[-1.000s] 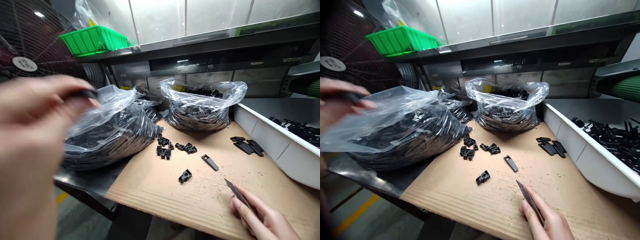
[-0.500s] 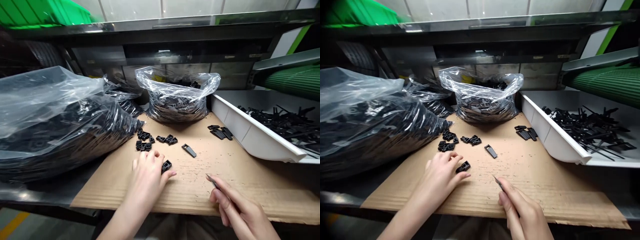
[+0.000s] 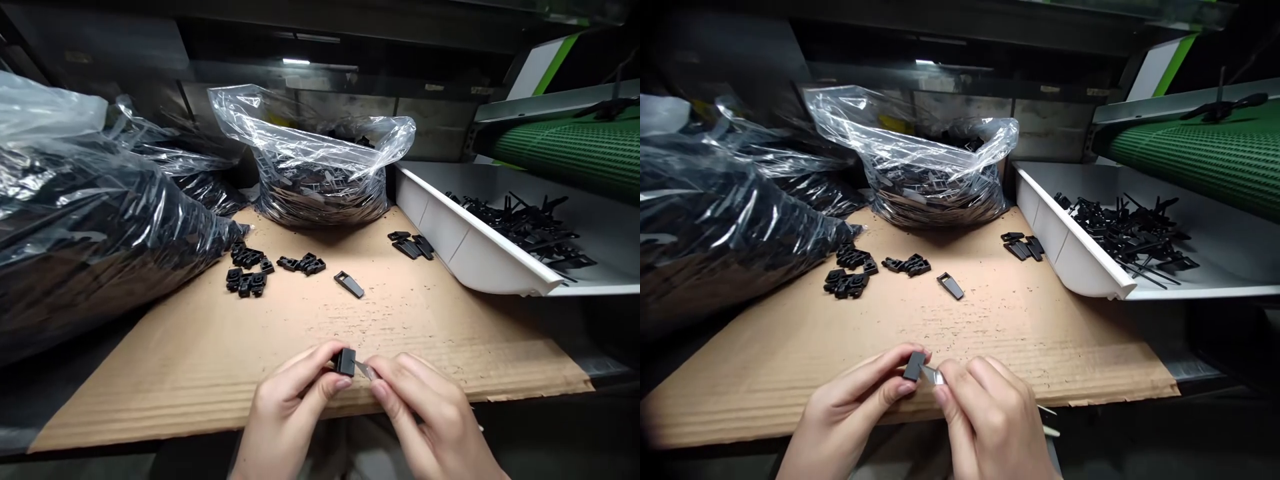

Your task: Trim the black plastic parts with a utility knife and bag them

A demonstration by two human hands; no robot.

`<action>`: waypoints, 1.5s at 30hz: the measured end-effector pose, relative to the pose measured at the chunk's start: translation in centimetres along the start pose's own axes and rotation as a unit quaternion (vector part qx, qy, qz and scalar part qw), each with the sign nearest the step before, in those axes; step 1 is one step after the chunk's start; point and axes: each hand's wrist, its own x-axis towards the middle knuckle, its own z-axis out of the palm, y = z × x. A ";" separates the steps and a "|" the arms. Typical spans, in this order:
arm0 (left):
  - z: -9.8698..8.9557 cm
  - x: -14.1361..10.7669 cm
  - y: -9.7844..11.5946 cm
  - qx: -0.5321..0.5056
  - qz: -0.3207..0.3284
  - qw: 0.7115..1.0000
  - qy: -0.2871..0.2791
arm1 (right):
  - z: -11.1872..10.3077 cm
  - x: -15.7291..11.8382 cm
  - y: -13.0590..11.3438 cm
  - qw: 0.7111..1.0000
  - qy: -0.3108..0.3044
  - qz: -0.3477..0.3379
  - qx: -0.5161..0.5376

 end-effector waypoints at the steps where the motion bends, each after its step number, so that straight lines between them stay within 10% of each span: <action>1: 0.0 0.1 0.0 -0.004 -0.004 1.000 0.005 | 0.0 0.0 0.0 1.000 -0.004 -0.001 0.000; 22: 0.4 -0.6 0.8 -0.053 -0.031 0.997 0.048 | -0.9 -0.4 0.3 0.999 0.030 0.021 0.005; 36: -0.2 -0.5 -0.2 0.017 0.058 0.998 -0.006 | 0.4 0.9 -0.4 0.992 -0.026 0.102 0.071; 45: 0.4 -0.4 0.2 0.008 0.007 0.999 0.032 | -0.3 0.6 -1.0 0.985 -0.105 0.108 0.089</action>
